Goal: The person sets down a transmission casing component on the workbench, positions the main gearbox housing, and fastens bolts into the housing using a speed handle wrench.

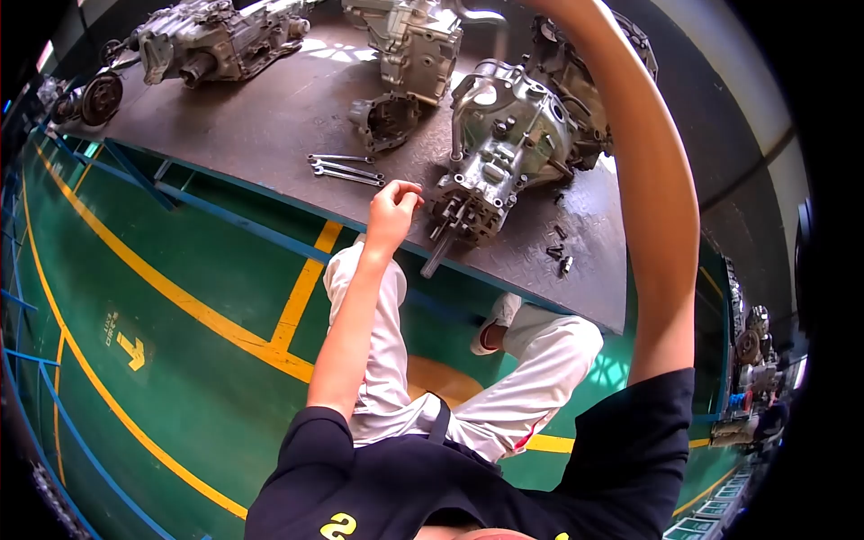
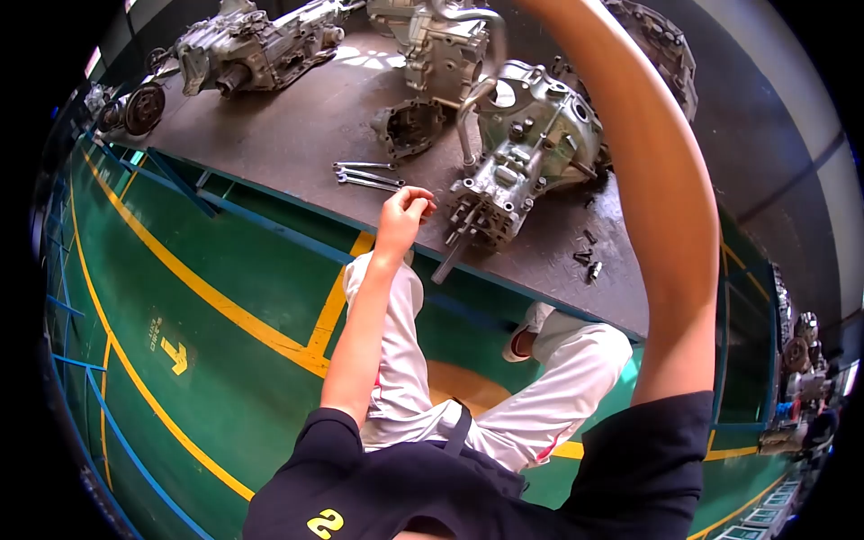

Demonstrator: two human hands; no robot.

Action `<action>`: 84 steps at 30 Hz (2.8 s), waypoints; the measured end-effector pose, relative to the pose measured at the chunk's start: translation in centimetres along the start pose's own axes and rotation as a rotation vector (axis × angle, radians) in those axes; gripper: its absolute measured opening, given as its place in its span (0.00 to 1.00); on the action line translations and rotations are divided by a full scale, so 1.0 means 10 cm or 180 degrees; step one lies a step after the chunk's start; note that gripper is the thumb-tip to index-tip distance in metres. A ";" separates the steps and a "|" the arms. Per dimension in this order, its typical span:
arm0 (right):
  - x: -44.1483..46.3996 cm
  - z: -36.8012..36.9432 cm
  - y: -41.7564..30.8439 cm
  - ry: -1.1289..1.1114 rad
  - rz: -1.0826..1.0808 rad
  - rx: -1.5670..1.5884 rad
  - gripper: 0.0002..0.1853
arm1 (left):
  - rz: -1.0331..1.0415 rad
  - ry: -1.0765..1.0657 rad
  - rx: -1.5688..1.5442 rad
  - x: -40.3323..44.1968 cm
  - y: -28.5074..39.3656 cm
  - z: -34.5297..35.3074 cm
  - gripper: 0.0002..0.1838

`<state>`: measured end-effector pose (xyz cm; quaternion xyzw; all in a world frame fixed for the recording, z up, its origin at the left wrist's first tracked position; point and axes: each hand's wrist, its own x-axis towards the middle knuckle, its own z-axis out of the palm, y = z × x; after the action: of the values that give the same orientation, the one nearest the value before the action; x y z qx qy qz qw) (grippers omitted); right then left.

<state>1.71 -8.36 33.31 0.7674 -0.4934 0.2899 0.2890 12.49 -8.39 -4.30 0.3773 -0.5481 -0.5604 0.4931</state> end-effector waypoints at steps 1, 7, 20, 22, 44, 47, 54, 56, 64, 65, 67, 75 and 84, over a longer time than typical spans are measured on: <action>-0.12 -0.13 -0.13 -0.0093 -0.0045 0.0184 0.16 | 0.0017 0.0001 0.0066 -0.01 0.00 0.01 0.08; -0.53 -0.41 0.98 0.0292 0.1022 0.0100 0.14 | 0.0173 -0.0003 -0.0053 0.00 0.02 0.04 0.08; 0.07 0.16 0.49 0.0006 0.0262 0.0030 0.16 | 0.0178 0.0156 -0.0038 -0.04 -0.07 0.04 0.07; -0.23 -0.27 0.11 -0.0445 0.0314 0.1177 0.14 | 0.0218 0.0173 -0.0008 -0.01 -0.03 0.02 0.07; -0.34 -0.22 0.29 0.0249 0.0436 0.0409 0.12 | 0.0214 0.0222 0.0156 -0.06 -0.04 0.02 0.09; -0.19 -0.13 0.75 0.0312 0.0230 0.0340 0.13 | 0.0327 0.0295 0.0162 -0.06 -0.05 0.02 0.09; -0.21 -0.22 0.90 0.0090 0.0453 0.0118 0.13 | 0.0223 0.0254 0.0250 -0.16 -0.01 0.01 0.07; -0.19 -0.23 0.94 0.0123 0.0467 0.0085 0.13 | 0.0360 0.0302 0.0165 -0.12 0.02 -0.02 0.07; -0.19 -0.26 1.09 0.0110 0.0507 0.0077 0.13 | 0.0320 0.0348 0.0372 -0.12 0.03 -0.04 0.08; -0.18 -0.25 1.05 0.0116 0.0472 0.0082 0.13 | 0.0309 0.0352 0.0395 -0.14 0.05 -0.04 0.08; -0.17 -0.18 1.07 0.0066 0.0523 0.0028 0.13 | 0.0298 0.0369 0.0297 -0.16 0.10 -0.02 0.10; -0.03 -0.11 1.10 0.0103 0.0552 0.0056 0.14 | 0.0487 0.0391 0.0514 -0.15 0.07 0.00 0.09; -0.09 0.01 1.28 0.0176 0.0667 0.0029 0.14 | 0.0368 0.0365 0.0795 -0.11 0.09 -0.02 0.12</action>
<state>-10.44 -12.40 34.62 0.7046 -0.5615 0.3419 0.2671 13.06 -7.28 -3.52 0.4349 -0.6053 -0.4360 0.5043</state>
